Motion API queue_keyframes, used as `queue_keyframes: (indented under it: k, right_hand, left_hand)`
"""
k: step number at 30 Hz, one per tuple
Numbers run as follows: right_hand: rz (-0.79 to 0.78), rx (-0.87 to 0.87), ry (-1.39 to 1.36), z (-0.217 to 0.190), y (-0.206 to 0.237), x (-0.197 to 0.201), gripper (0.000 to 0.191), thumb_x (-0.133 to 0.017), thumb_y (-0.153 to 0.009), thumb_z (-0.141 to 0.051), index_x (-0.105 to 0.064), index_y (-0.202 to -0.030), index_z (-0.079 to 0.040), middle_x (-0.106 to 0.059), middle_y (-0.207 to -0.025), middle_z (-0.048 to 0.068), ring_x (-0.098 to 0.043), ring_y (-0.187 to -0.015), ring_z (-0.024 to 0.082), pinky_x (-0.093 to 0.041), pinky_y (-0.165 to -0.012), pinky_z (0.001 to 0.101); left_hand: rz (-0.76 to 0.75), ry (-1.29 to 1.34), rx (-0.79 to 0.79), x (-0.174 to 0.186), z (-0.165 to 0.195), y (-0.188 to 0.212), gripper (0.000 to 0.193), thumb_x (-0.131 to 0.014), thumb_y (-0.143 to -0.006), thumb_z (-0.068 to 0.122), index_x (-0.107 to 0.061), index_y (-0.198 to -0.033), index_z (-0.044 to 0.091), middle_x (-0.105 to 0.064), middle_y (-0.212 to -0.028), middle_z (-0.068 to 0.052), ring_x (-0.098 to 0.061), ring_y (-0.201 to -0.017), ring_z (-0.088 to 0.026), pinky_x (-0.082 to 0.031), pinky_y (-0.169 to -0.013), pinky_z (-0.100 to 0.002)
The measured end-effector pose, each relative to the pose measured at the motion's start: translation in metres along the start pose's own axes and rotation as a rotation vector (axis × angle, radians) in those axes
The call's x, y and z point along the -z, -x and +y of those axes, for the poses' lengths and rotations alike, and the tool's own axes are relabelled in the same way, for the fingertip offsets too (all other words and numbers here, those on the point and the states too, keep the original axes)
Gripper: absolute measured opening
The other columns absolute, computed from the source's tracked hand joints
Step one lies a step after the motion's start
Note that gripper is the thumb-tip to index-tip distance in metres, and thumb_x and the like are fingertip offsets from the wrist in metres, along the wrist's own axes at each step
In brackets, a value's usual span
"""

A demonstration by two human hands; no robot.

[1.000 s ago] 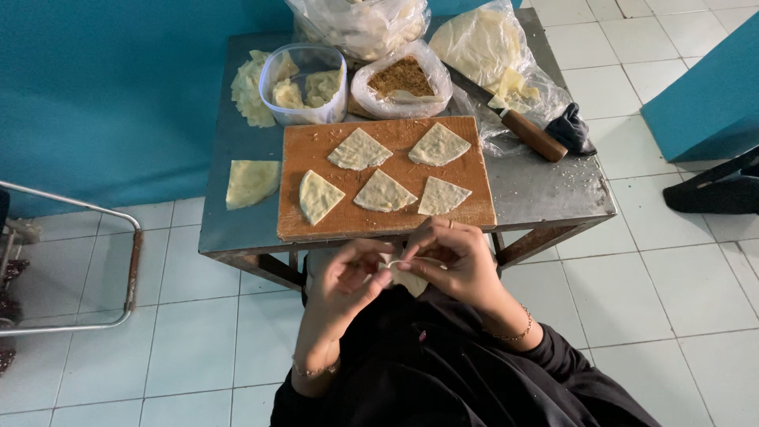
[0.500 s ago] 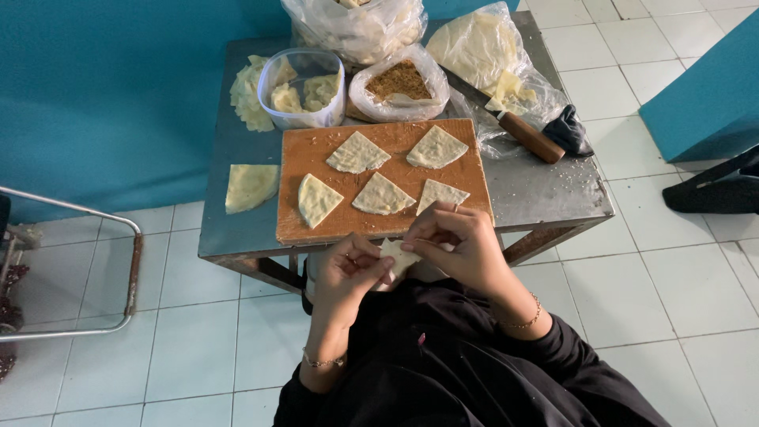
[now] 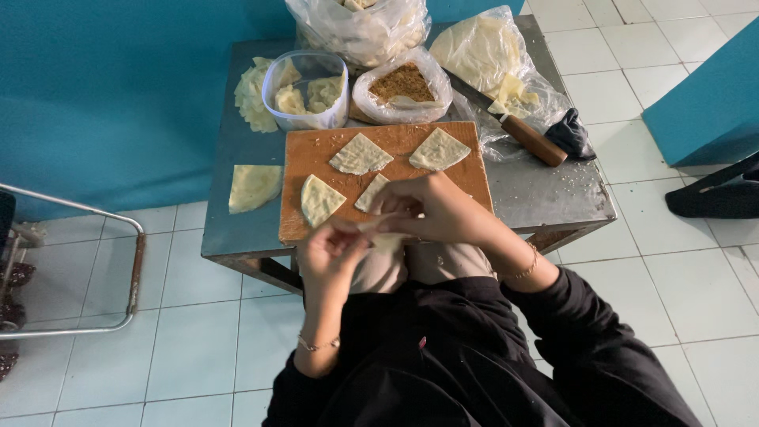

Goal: The person sits at a small table and folds triangular pastry wrappers one at a time, spooning brown filling from a bowl onto each wrapper, folding and pinching the wrapper closed into a roll, and placing the finished rolls into a plastic bag. A knife and stacks of unused wrappers sit on the table.

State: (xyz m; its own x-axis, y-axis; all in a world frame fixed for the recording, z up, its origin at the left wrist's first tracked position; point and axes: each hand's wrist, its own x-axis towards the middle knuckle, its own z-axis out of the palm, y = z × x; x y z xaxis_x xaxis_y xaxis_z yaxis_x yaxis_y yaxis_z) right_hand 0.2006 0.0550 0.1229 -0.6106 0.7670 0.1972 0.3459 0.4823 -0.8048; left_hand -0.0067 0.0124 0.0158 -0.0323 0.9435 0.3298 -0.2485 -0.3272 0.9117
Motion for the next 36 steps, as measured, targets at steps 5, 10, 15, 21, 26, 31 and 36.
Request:
queue_keyframes:
  k: [5, 10, 15, 21, 26, 31, 36]
  right_hand:
    - [-0.053, -0.046, -0.063, 0.015, -0.032, -0.004, 0.023, -0.083, -0.087, -0.023, -0.079, -0.104, -0.008, -0.078, -0.085, 0.001, -0.066, -0.073, 0.006, -0.056, -0.068, 0.0250]
    - [-0.004, 0.014, -0.033, 0.028, -0.047, -0.011, 0.022, -0.080, -0.089, -0.025, -0.077, -0.099, -0.006, -0.078, -0.089, 0.000, -0.072, -0.085, 0.003, -0.060, -0.073, 0.0257]
    - [-0.008, 0.022, -0.127, 0.035, -0.054, -0.015, 0.018, -0.074, -0.095, -0.022, -0.075, -0.102, -0.004, -0.077, -0.090, 0.000, -0.071, -0.085, 0.005, -0.061, -0.078, 0.0267]
    - [0.152, 0.014, 0.013, 0.034, -0.067, -0.035, 0.018, -0.072, -0.098, -0.018, -0.072, -0.105, -0.002, -0.073, -0.081, 0.007, -0.062, -0.070, 0.013, -0.053, -0.066, 0.0311]
    - [0.236, 0.121, 0.258, 0.038, -0.077, -0.021, 0.018, -0.075, -0.090, -0.020, -0.076, -0.100, -0.005, -0.075, -0.081, 0.011, -0.074, -0.069, 0.020, -0.058, -0.064, 0.0321]
    - [0.194, 0.117, 0.454, 0.044, -0.081, -0.007, 0.015, -0.072, -0.090, -0.022, -0.079, -0.097, -0.010, -0.076, -0.080, 0.010, -0.074, -0.072, 0.027, -0.058, -0.067, 0.0379]
    - [0.166, 0.033, 0.471, 0.040, -0.091, -0.010, 0.016, -0.072, -0.092, -0.026, -0.079, -0.093, -0.012, -0.077, -0.086, 0.007, -0.074, -0.078, 0.028, -0.058, -0.071, 0.0403]
  left_hand:
    - [0.016, -0.139, -0.006, 0.017, 0.021, -0.023, 0.024, -0.078, -0.093, 0.004, -0.055, -0.087, 0.007, -0.068, -0.099, -0.001, -0.049, -0.074, -0.002, -0.042, -0.067, -0.018]
    - [0.180, 0.031, -0.009, 0.018, 0.027, -0.032, 0.031, -0.081, -0.085, -0.003, -0.056, -0.097, 0.008, -0.059, -0.089, 0.001, -0.056, -0.079, -0.004, -0.048, -0.074, -0.019]
    - [0.304, 0.086, -0.049, 0.023, 0.012, -0.030, 0.035, -0.083, -0.080, -0.008, -0.061, -0.102, 0.007, -0.060, -0.089, 0.001, -0.058, -0.081, -0.006, -0.051, -0.077, -0.022]
    - [0.322, -0.079, -0.092, 0.033, -0.013, -0.038, 0.016, -0.082, -0.092, -0.003, -0.075, -0.106, -0.002, -0.062, -0.091, 0.000, -0.049, -0.082, -0.006, -0.043, -0.075, -0.021]
    - [0.281, -1.139, -0.346, 0.051, -0.012, -0.057, 0.037, -0.080, -0.088, 0.027, -0.072, -0.119, 0.009, -0.063, -0.104, -0.006, -0.058, -0.097, -0.025, -0.047, -0.080, -0.037]
    - [0.185, -1.377, -0.269, 0.050, -0.020, -0.063, 0.029, -0.080, -0.085, 0.033, -0.070, -0.105, 0.015, -0.061, -0.111, -0.006, -0.056, -0.107, -0.032, -0.043, -0.087, -0.050]
    - [0.115, -1.034, -0.250, 0.063, -0.029, -0.074, 0.016, -0.074, -0.090, 0.018, -0.062, -0.096, 0.009, -0.066, -0.091, -0.006, -0.065, -0.090, -0.030, -0.050, -0.081, -0.045]
